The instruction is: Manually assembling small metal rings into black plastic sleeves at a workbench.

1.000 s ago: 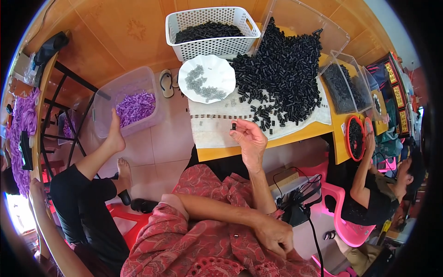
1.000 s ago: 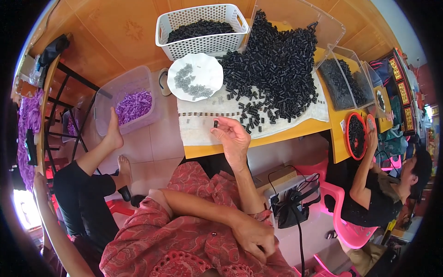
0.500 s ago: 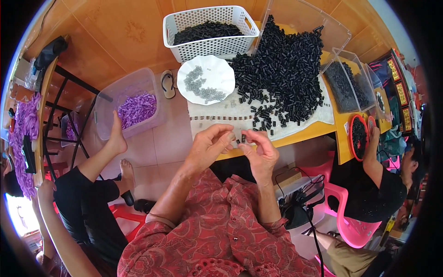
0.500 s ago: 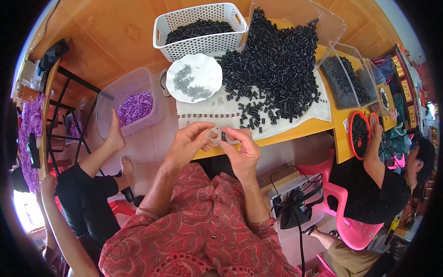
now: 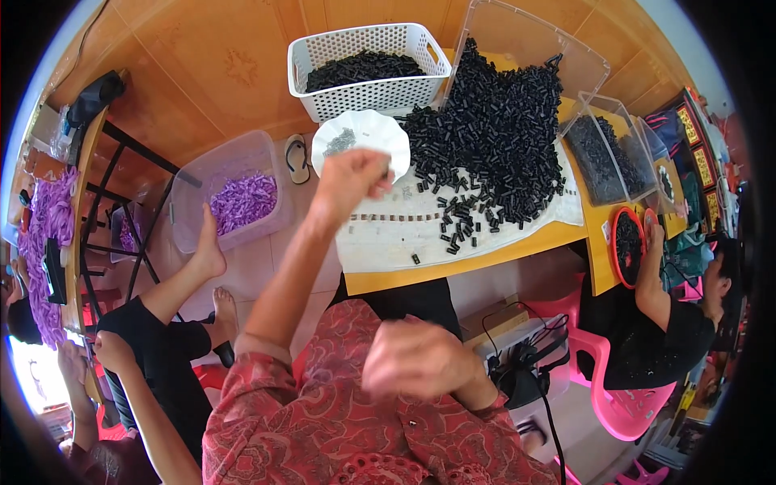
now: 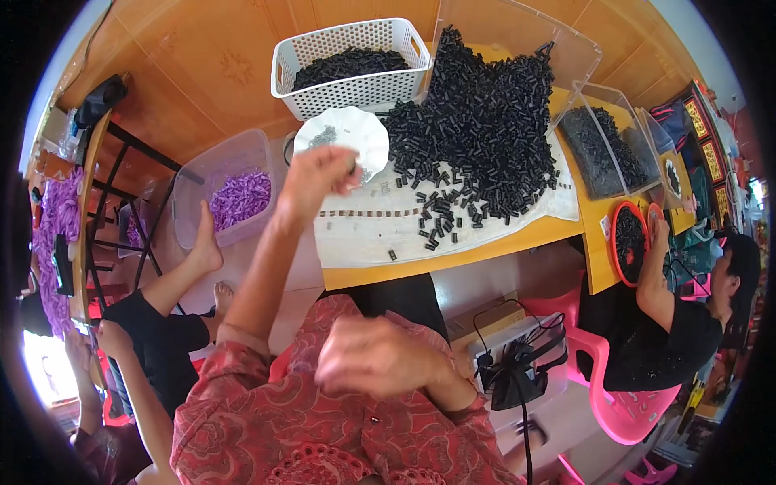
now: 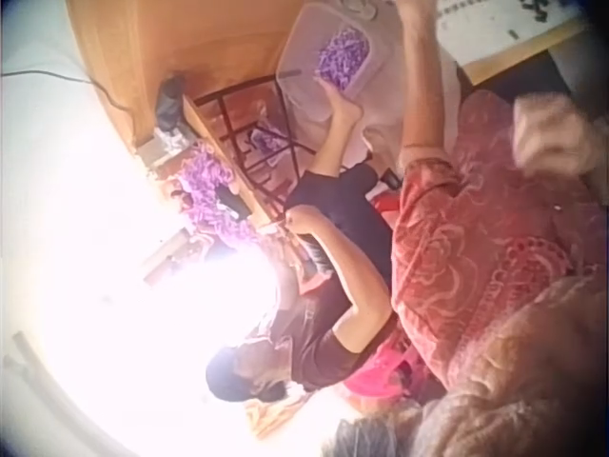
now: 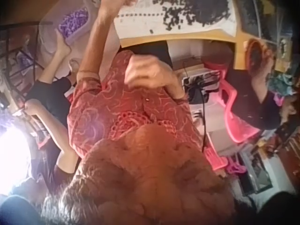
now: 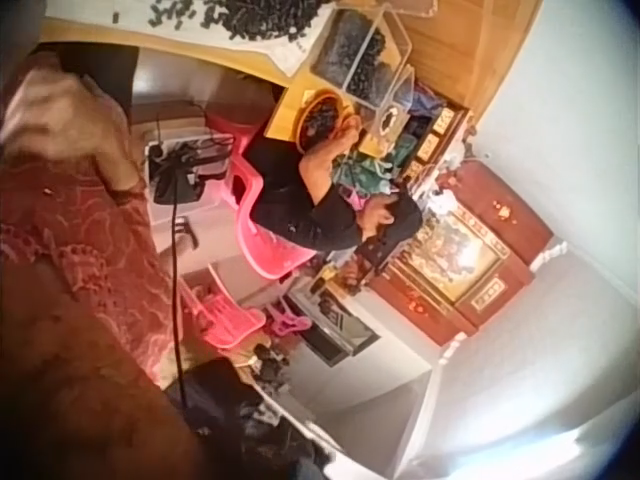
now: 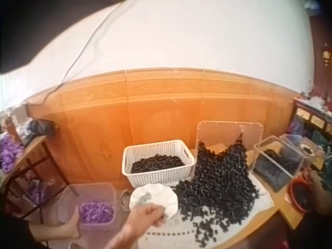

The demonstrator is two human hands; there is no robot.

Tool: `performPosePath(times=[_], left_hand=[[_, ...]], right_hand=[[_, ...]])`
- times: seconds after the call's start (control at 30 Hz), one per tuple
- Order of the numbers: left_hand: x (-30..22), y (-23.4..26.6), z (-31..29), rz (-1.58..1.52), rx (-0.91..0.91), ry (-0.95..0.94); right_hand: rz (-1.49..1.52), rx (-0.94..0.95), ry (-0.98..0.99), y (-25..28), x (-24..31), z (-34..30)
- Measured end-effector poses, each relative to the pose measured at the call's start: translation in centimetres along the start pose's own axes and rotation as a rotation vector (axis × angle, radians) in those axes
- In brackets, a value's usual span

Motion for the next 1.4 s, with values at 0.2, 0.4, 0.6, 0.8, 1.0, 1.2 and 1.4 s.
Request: performPosePath(times=[0.2, 0.4, 0.6, 0.8, 1.0, 1.2, 1.4], left_hand=[[-5.2, 2.3, 12.2, 0.075, -0.118, -0.261], [-6.7, 2.1, 12.1, 0.063, -0.165, -0.362], [-3.1, 0.0, 0.0, 0.461, 0.057, -0.265], [3.2, -1.0, -7.3, 0.514, 0.108, -0.257], [4.7, -4.7, -9.9, 0.593, 0.244, -0.364], [5.5, -6.5, -10.9, 0.759, 0.231, -0.405], [6.0, -6.0, -11.9, 0.793, 0.159, -0.472]], right_hand=[[0.368, 0.485, 0.115, -6.1, 1.0, -0.5], [0.505, 0.528, 0.083, -6.4, 0.6, -0.8], [0.547, 0.579, 0.089, -5.6, -0.2, -1.3], [0.651, 0.713, 0.137, -4.9, -0.3, -1.7], [0.559, 0.631, 0.031, -4.8, 0.0, -1.0], [0.310, 0.576, 0.090, -6.4, -0.2, -0.7], [0.175, 0.145, -0.023, -2.0, -1.2, -0.4]])
Point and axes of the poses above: each hand's wrist, its own z-axis towards the middle knuckle, its own y-axis out of the back of the hand, x = y × z, the point moved 5 cm from there along z, towards the middle knuckle, and after that the axes turned 9 degrees about -y, right-handed, at the moved point
